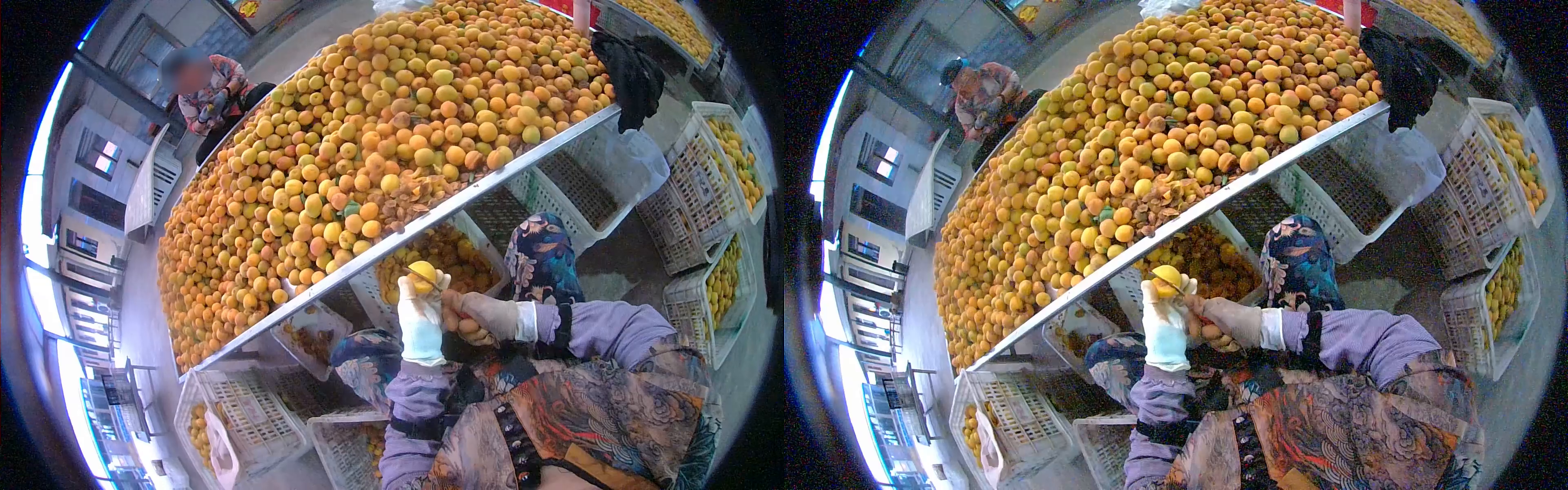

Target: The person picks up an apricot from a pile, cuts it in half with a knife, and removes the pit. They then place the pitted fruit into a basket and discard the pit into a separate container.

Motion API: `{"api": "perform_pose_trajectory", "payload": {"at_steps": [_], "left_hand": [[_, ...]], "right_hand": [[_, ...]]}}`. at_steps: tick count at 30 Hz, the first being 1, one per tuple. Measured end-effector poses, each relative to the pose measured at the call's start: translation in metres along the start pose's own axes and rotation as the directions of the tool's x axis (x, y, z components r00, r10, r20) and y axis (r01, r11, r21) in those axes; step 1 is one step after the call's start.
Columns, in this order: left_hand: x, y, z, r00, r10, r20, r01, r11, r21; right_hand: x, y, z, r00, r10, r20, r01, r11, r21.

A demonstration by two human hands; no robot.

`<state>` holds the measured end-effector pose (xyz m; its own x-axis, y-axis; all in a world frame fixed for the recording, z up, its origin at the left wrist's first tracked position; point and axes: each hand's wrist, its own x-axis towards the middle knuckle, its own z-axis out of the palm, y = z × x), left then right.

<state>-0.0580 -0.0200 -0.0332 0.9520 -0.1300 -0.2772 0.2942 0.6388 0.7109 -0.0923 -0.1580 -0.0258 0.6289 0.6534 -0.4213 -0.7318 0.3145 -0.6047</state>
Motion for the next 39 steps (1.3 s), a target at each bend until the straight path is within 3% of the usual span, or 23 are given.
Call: {"api": "perform_pose_trajectory", "payload": {"at_steps": [4, 6, 8, 9, 11, 12, 17, 19, 20, 22, 24, 26, 28, 30, 31, 32, 35, 39], "left_hand": [[-0.005, 0.002, -0.005, 0.998, -0.022, 0.063, 0.032, 0.986, -0.167], [-0.008, 0.001, -0.013, 0.997, -0.033, 0.069, 0.047, 0.978, -0.205], [-0.007, -0.007, -0.028, 0.983, 0.16, 0.088, -0.168, 0.982, 0.082], [-0.009, -0.004, -0.028, 0.983, 0.162, 0.083, -0.168, 0.982, 0.083], [-0.013, 0.002, -0.026, 0.995, 0.103, 0.014, -0.101, 0.987, -0.127], [-0.013, 0.002, -0.028, 0.995, 0.104, 0.009, -0.102, 0.986, -0.129], [-0.009, 0.004, -0.041, 0.991, 0.124, -0.054, -0.133, 0.968, -0.212], [-0.005, 0.003, -0.044, 0.985, 0.167, -0.041, -0.171, 0.967, -0.189], [-0.002, 0.002, -0.046, 0.986, 0.164, -0.042, -0.169, 0.967, -0.19], [0.003, 0.004, -0.049, 0.99, 0.13, -0.054, -0.136, 0.981, -0.137], [0.011, 0.007, -0.049, 0.985, 0.153, -0.085, -0.156, 0.987, -0.033], [0.021, 0.01, -0.05, 0.969, 0.173, -0.177, -0.165, 0.984, 0.063], [0.028, 0.01, -0.048, 0.947, 0.219, -0.236, -0.194, 0.973, 0.124], [0.035, 0.013, -0.051, 0.92, 0.298, -0.255, -0.232, 0.938, 0.257], [0.035, 0.016, -0.049, 0.931, 0.212, -0.298, -0.171, 0.972, 0.159], [0.035, 0.017, -0.045, 0.931, 0.212, -0.296, -0.17, 0.972, 0.162], [0.035, 0.014, -0.043, 0.948, 0.193, -0.254, -0.136, 0.965, 0.226], [0.029, 0.024, -0.012, 0.983, 0.121, -0.136, -0.097, 0.98, 0.171]], "right_hand": [[0.005, -0.003, -0.001, 0.998, 0.051, 0.04, -0.052, 0.998, 0.026], [0.011, 0.0, -0.001, 0.995, 0.084, 0.046, -0.089, 0.987, 0.133], [0.015, 0.001, -0.002, 0.995, 0.083, 0.055, -0.091, 0.983, 0.161], [0.016, 0.001, -0.002, 0.995, 0.079, 0.059, -0.088, 0.978, 0.191], [0.019, -0.004, -0.004, 0.998, 0.059, 0.029, -0.063, 0.98, 0.188], [0.02, -0.007, -0.005, 0.999, 0.035, -0.004, -0.034, 0.982, 0.186], [0.016, -0.029, 0.004, 0.985, 0.094, -0.147, -0.104, 0.993, -0.061], [0.017, -0.041, 0.007, 0.959, -0.237, -0.156, 0.223, 0.97, -0.101], [0.015, -0.049, 0.011, 0.959, -0.236, -0.158, 0.222, 0.97, -0.1], [0.012, -0.07, 0.026, 0.869, -0.469, -0.157, 0.454, 0.882, -0.122], [0.027, -0.076, 0.025, 0.855, -0.494, -0.158, 0.467, 0.866, -0.179], [0.039, -0.078, 0.024, 0.782, -0.597, -0.181, 0.534, 0.79, -0.301], [0.045, -0.085, 0.022, 0.744, -0.659, -0.11, 0.588, 0.725, -0.359], [0.039, -0.091, 0.022, 0.816, -0.568, -0.106, 0.543, 0.816, -0.197], [0.043, -0.093, 0.022, 0.835, -0.53, -0.149, 0.521, 0.848, -0.097], [0.049, -0.093, 0.018, 0.833, -0.532, -0.15, 0.524, 0.847, -0.095], [0.067, -0.097, 0.004, 0.803, -0.548, -0.236, 0.592, 0.778, 0.211], [0.066, -0.111, 0.007, 0.803, -0.556, -0.213, 0.595, 0.731, 0.333]]}}
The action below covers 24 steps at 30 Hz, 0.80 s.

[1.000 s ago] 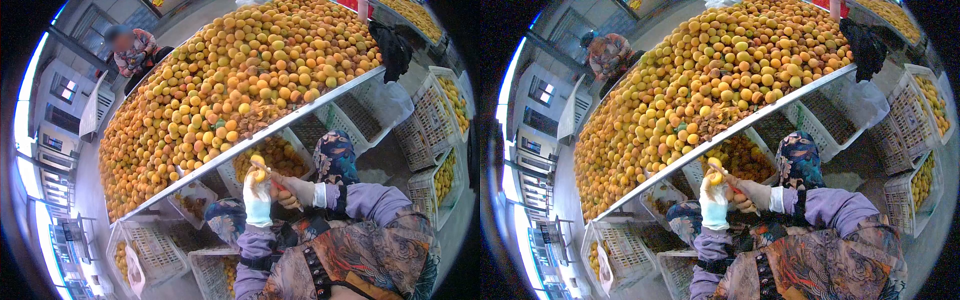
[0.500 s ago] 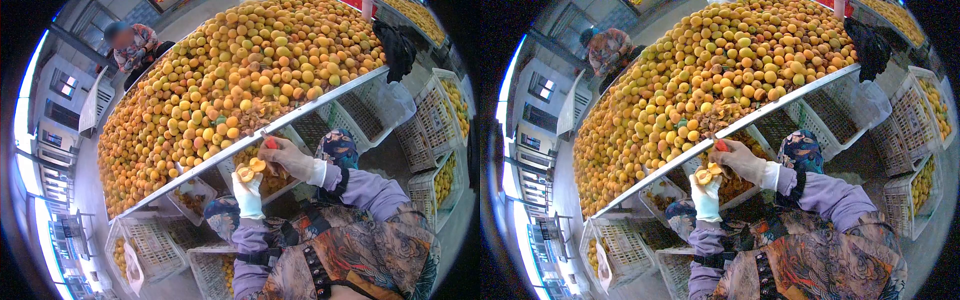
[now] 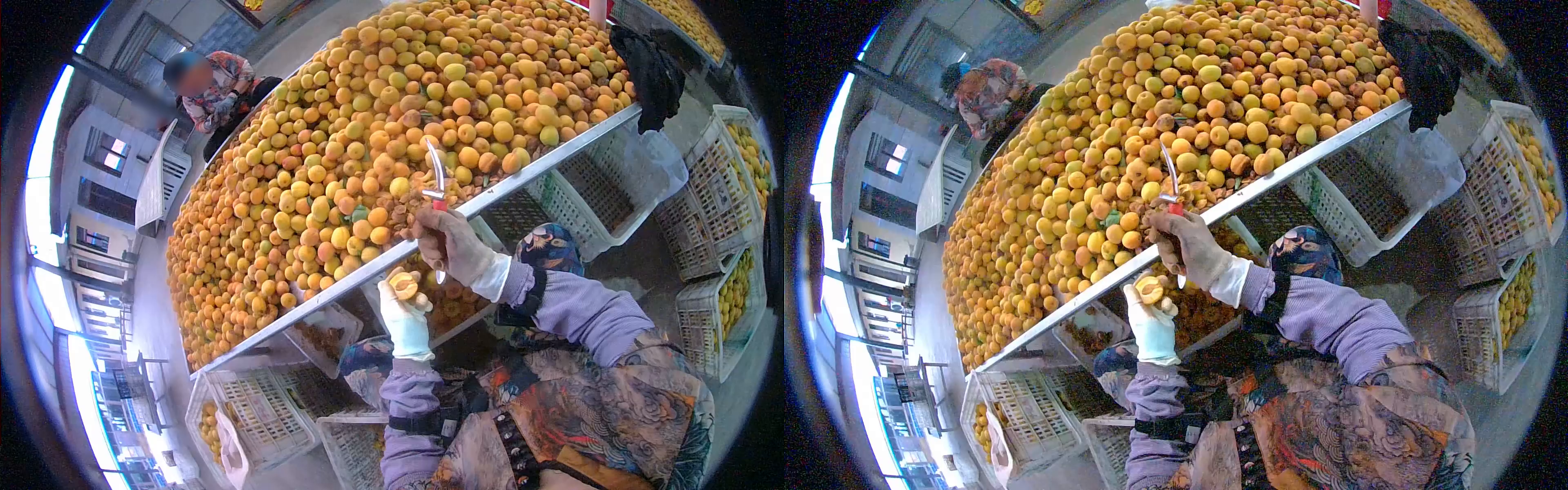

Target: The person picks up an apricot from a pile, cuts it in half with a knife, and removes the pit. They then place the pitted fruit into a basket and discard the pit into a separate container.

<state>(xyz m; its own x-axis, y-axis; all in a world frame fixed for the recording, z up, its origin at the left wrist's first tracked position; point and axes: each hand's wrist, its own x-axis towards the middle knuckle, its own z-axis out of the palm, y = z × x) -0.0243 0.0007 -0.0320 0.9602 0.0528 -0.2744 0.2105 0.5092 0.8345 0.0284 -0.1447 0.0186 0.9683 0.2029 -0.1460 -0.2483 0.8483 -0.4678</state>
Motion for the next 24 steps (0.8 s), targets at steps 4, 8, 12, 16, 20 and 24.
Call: {"api": "perform_pose_trajectory", "payload": {"at_steps": [4, 8, 12, 16, 20, 24], "left_hand": [[-0.004, 0.01, 0.026, 0.997, -0.008, 0.083, 0.006, 1.0, 0.026], [-0.009, 0.01, 0.046, 0.995, 0.009, 0.097, -0.022, 0.991, 0.135], [-0.011, 0.009, 0.059, 0.99, -0.006, 0.14, -0.035, 0.957, 0.288], [-0.005, 0.002, 0.055, 0.985, -0.108, 0.134, 0.09, 0.986, 0.137], [0.003, -0.006, 0.047, 0.966, -0.197, 0.168, 0.152, 0.957, 0.248], [0.003, -0.022, 0.056, 0.999, -0.054, 0.007, 0.049, 0.947, 0.316]], "right_hand": [[0.001, -0.008, 0.013, 0.994, -0.031, 0.106, 0.046, 0.988, -0.145], [0.005, -0.014, 0.012, 0.984, -0.089, 0.156, 0.118, 0.974, -0.193], [0.008, -0.019, 0.003, 0.974, -0.152, 0.166, 0.179, 0.97, -0.162], [0.003, -0.025, 0.0, 0.966, -0.16, 0.204, 0.218, 0.928, -0.303], [-0.004, -0.026, -0.003, 0.987, -0.059, 0.148, 0.11, 0.926, -0.361], [0.003, -0.027, -0.015, 0.997, -0.078, -0.002, 0.077, 0.986, -0.149]]}}
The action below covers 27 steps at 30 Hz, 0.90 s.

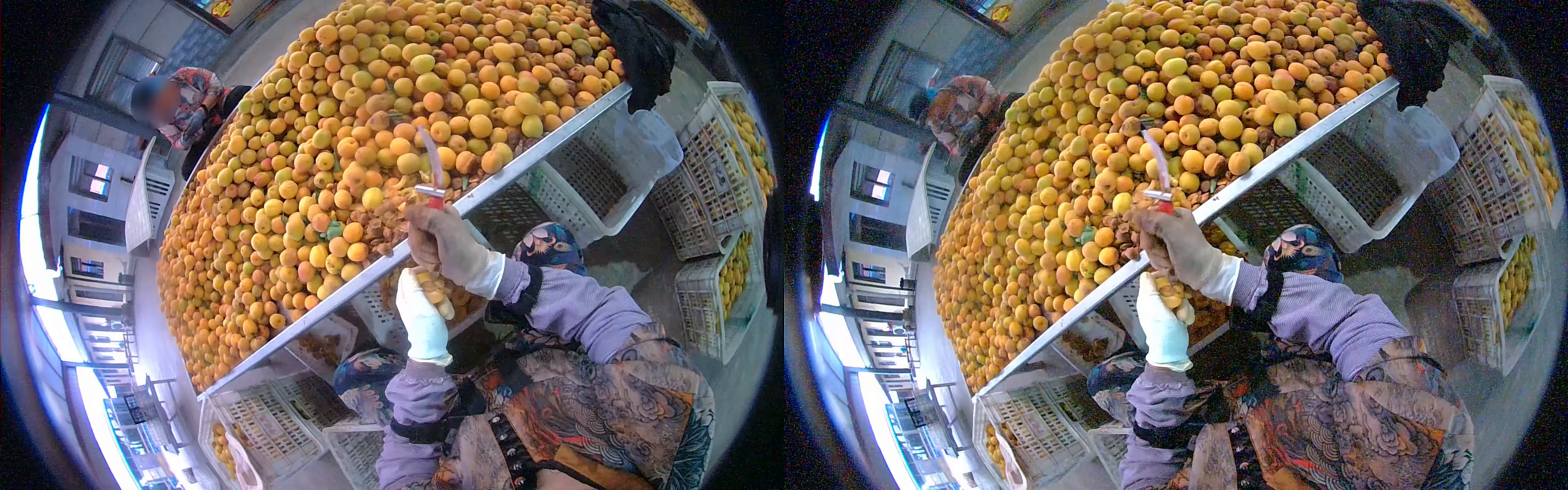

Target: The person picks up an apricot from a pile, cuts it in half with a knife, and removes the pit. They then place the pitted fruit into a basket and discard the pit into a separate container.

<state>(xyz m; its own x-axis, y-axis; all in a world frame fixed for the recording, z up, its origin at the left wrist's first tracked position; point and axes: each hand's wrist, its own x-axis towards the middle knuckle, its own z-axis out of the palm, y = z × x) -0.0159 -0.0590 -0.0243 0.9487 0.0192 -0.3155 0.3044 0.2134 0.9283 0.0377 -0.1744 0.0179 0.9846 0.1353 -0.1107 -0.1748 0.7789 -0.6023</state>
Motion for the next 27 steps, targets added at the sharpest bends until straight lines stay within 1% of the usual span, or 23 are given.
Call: {"api": "perform_pose_trajectory", "payload": {"at_steps": [2, 3, 5, 6, 7, 9, 10, 11, 13, 14, 15, 16, 17, 18, 19, 20, 21, 22, 23, 24, 25, 26, 27], "left_hand": [[-0.001, 0.003, 0.004, 0.999, 0.047, 0.016, -0.048, 0.998, 0.048], [-0.002, 0.002, 0.005, 0.996, 0.09, 0.026, -0.092, 0.991, 0.094], [0.0, -0.004, 0.002, 0.995, 0.096, 0.017, -0.097, 0.985, 0.141], [0.002, -0.006, 0.003, 0.995, 0.102, 0.007, -0.102, 0.977, 0.185], [0.003, -0.008, 0.005, 0.995, 0.098, 0.01, -0.098, 0.977, 0.188], [0.006, -0.008, 0.008, 0.999, 0.035, -0.002, -0.035, 0.997, 0.068], [0.007, -0.005, 0.009, 1.0, 0.018, 0.021, -0.019, 0.998, 0.052], [0.005, -0.002, 0.009, 1.0, 0.018, 0.023, -0.019, 0.998, 0.057], [-0.009, 0.024, 0.026, 0.978, -0.2, -0.06, 0.206, 0.973, 0.108], [-0.005, 0.017, 0.023, 0.978, -0.203, -0.057, 0.208, 0.972, 0.111], [0.001, 0.004, 0.018, 0.999, 0.018, -0.035, -0.01, 0.974, 0.228], [0.004, -0.004, 0.014, 0.972, 0.236, 0.01, -0.225, 0.915, 0.335], [0.008, -0.009, 0.013, 0.971, 0.237, 0.01, -0.227, 0.914, 0.337], [0.011, -0.01, 0.016, 0.878, 0.476, 0.04, -0.433, 0.757, 0.49], [0.011, -0.011, 0.02, 0.732, 0.672, 0.111, -0.582, 0.532, 0.614], [0.007, -0.012, 0.023, 0.736, 0.667, 0.115, -0.58, 0.534, 0.614], [-0.002, -0.002, 0.032, 0.814, 0.58, 0.031, -0.51, 0.688, 0.516], [-0.006, 0.004, 0.037, 0.88, 0.473, -0.039, -0.42, 0.815, 0.398], [-0.005, 0.004, 0.035, 0.879, 0.475, -0.038, -0.422, 0.814, 0.399], [-0.002, 0.003, 0.03, 0.957, 0.289, -0.033, -0.274, 0.933, 0.233], [0.002, -0.001, 0.024, 0.996, 0.091, 0.008, -0.092, 0.994, 0.063], [0.014, -0.012, 0.01, 0.996, 0.088, 0.011, -0.088, 0.994, 0.065], [0.033, -0.029, -0.011, 0.896, 0.137, 0.422, 0.012, 0.944, -0.331]], "right_hand": [[0.005, -0.003, -0.013, 0.997, 0.069, 0.04, -0.075, 0.982, 0.173], [0.003, -0.004, -0.011, 0.997, 0.067, 0.036, -0.072, 0.982, 0.176], [-0.002, -0.006, -0.005, 0.996, -0.012, -0.093, 0.024, 0.991, 0.134], [-0.006, -0.007, -0.004, 0.989, -0.146, 0.005, 0.146, 0.982, -0.118], [-0.011, -0.003, -0.002, 0.989, -0.148, -0.001, 0.147, 0.982, -0.115], [-0.017, 0.006, 0.006, 0.942, -0.286, 0.173, 0.332, 0.864, -0.379], [-0.016, 0.005, 0.006, 0.941, -0.289, 0.174, 0.335, 0.864, -0.375], [-0.015, 0.002, 0.005, 0.968, -0.23, 0.099, 0.25, 0.919, -0.306], [-0.012, -0.004, 0.001, 0.995, -0.088, -0.041, 0.081, 0.986, -0.146], [-0.002, 0.001, -0.009, 0.99, -0.118, -0.083, 0.114, 0.992, -0.051], [-0.001, -0.002, -0.01, 0.99, -0.117, -0.085, 0.113, 0.992, -0.052], [-0.002, -0.005, -0.01, 0.997, -0.015, -0.078, 0.017, 0.999, 0.029], [-0.002, -0.008, -0.01, 0.995, 0.083, -0.061, -0.076, 0.991, 0.109], [0.0, -0.007, -0.015, 0.986, 0.159, -0.05, -0.148, 0.972, 0.18], [0.003, -0.004, -0.019, 0.986, 0.157, -0.055, -0.144, 0.973, 0.183], [0.005, -0.001, -0.021, 0.977, 0.2, -0.067, -0.167, 0.928, 0.334], [0.006, -0.002, -0.02, 0.968, 0.242, -0.069, -0.182, 0.861, 0.475], [0.006, -0.004, -0.018, 0.967, 0.237, -0.093, -0.168, 0.869, 0.465], [0.006, -0.005, -0.014, 0.968, 0.234, -0.092, -0.167, 0.87, 0.465], [0.007, -0.005, -0.01, 0.955, 0.263, -0.137, -0.192, 0.9, 0.391], [0.008, -0.005, -0.008, 0.939, 0.287, -0.189, -0.219, 0.924, 0.314], [0.01, -0.004, -0.008, 0.941, 0.273, -0.199, -0.201, 0.926, 0.319], [0.012, -0.005, -0.004, 0.941, 0.273, -0.201, -0.2, 0.926, 0.321]]}}
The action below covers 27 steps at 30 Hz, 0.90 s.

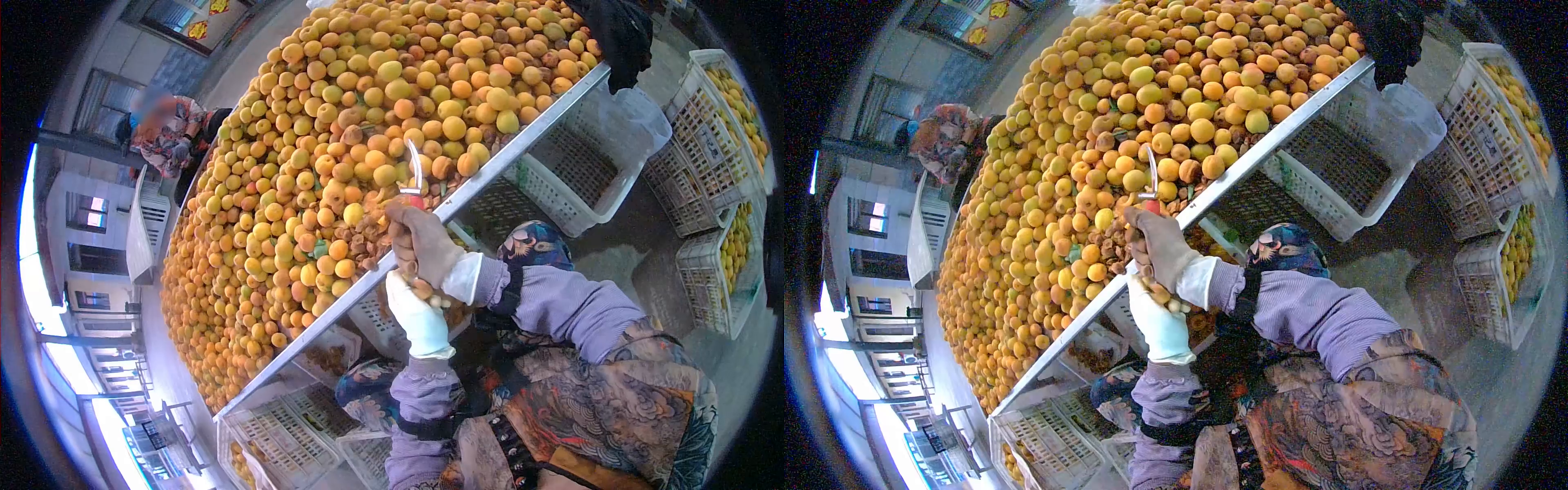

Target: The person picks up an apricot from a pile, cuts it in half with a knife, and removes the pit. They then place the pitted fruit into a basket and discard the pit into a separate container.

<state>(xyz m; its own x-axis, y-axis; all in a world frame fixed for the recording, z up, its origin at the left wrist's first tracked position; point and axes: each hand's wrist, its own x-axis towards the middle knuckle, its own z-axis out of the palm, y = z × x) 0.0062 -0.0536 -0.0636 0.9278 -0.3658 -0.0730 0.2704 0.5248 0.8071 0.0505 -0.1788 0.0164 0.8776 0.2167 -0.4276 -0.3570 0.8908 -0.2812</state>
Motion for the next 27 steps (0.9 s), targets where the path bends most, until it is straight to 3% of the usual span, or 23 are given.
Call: {"api": "perform_pose_trajectory", "payload": {"at_steps": [1, 2, 3, 4, 5, 8, 9, 10, 12, 15, 16, 18, 20, 22, 23, 24, 25, 26, 27], "left_hand": [[0.005, 0.005, -0.004, 0.91, 0.086, 0.406, 0.088, 0.916, -0.392], [0.006, 0.001, -0.002, 0.909, 0.089, 0.406, 0.084, 0.918, -0.389], [0.009, 0.009, 0.027, 0.999, 0.039, 0.015, -0.036, 0.983, -0.178], [0.009, 0.018, 0.05, 0.922, 0.08, -0.38, -0.058, 0.996, 0.07], [0.007, 0.028, 0.06, 0.926, 0.15, -0.347, -0.056, 0.962, 0.267], [0.019, 0.044, 0.039, 0.965, 0.082, -0.247, -0.047, 0.988, 0.145], [0.028, 0.055, 0.043, 0.983, 0.146, -0.115, -0.131, 0.983, 0.132], [0.035, 0.069, 0.051, 0.953, 0.208, -0.22, -0.153, 0.958, 0.242], [0.052, 0.089, 0.054, 0.867, 0.274, -0.417, -0.088, 0.906, 0.413], [0.067, 0.098, 0.036, 0.789, 0.332, -0.517, 0.035, 0.816, 0.577], [0.07, 0.097, 0.028, 0.789, 0.336, -0.515, 0.031, 0.815, 0.579], [0.068, 0.092, 0.013, 0.738, 0.486, -0.469, -0.096, 0.763, 0.639], [0.052, 0.101, 0.039, 0.733, 0.456, -0.504, -0.103, 0.807, 0.581], [0.033, 0.1, 0.046, 0.831, 0.44, -0.34, -0.113, 0.732, 0.672], [0.022, 0.095, 0.052, 0.857, 0.384, -0.345, -0.082, 0.761, 0.644], [0.011, 0.093, 0.042, 0.905, 0.26, -0.338, 0.043, 0.733, 0.679], [0.005, 0.085, 0.025, 0.909, 0.395, -0.133, -0.056, 0.432, 0.9], [-0.002, 0.077, 0.011, 0.89, 0.443, 0.104, -0.15, 0.07, 0.986], [-0.009, 0.077, 0.009, 0.941, 0.336, -0.05, -0.017, 0.194, 0.981]], "right_hand": [[0.0, 0.0, 0.008, 0.993, -0.111, -0.048, 0.109, 0.993, -0.047], [0.002, 0.0, 0.015, 0.971, -0.224, -0.086, 0.215, 0.971, -0.101], [0.006, 0.003, 0.017, 0.941, -0.331, -0.067, 0.314, 0.931, -0.189], [0.01, 0.002, 0.017, 0.94, -0.335, -0.062, 0.319, 0.929, -0.186], [0.014, 0.0, 0.018, 0.926, -0.377, -0.024, 0.363, 0.904, -0.224], [0.026, -0.013, 0.024, 0.904, -0.428, 0.009, 0.416, 0.873, -0.253], [0.033, -0.024, 0.025, 0.841, -0.541, -0.009, 0.532, 0.83, -0.167], [0.034, -0.032, 0.027, 0.766, -0.642, -0.037, 0.638, 0.765, -0.084], [0.021, -0.045, 0.024, 0.708, -0.705, 0.032, 0.7, 0.696, -0.156], [0.018, -0.044, 0.014, 0.765, -0.643, 0.021, 0.638, 0.754, -0.156], [0.016, -0.044, 0.013, 0.786, -0.618, 0.015, 0.609, 0.771, -0.187], [0.012, -0.042, 0.009, 0.788, -0.615, 0.032, 0.605, 0.762, -0.23], [0.008, -0.045, 0.008, 0.795, -0.606, 0.039, 0.591, 0.756, -0.281], [0.001, -0.049, 0.003, 0.814, -0.579, 0.047, 0.563, 0.767, -0.308], [-0.003, -0.051, 0.002, 0.852, -0.519, 0.073, 0.506, 0.778, -0.373], [-0.006, -0.054, -0.001, 0.885, -0.456, 0.094, 0.449, 0.781, -0.434], [-0.006, -0.059, -0.006, 0.923, -0.37, 0.103, 0.365, 0.764, -0.531], [-0.002, -0.056, -0.012, 0.924, -0.368, 0.104, 0.365, 0.766, -0.529], [0.004, -0.05, -0.018, 0.818, -0.538, 0.204, 0.532, 0.569, -0.627]]}}
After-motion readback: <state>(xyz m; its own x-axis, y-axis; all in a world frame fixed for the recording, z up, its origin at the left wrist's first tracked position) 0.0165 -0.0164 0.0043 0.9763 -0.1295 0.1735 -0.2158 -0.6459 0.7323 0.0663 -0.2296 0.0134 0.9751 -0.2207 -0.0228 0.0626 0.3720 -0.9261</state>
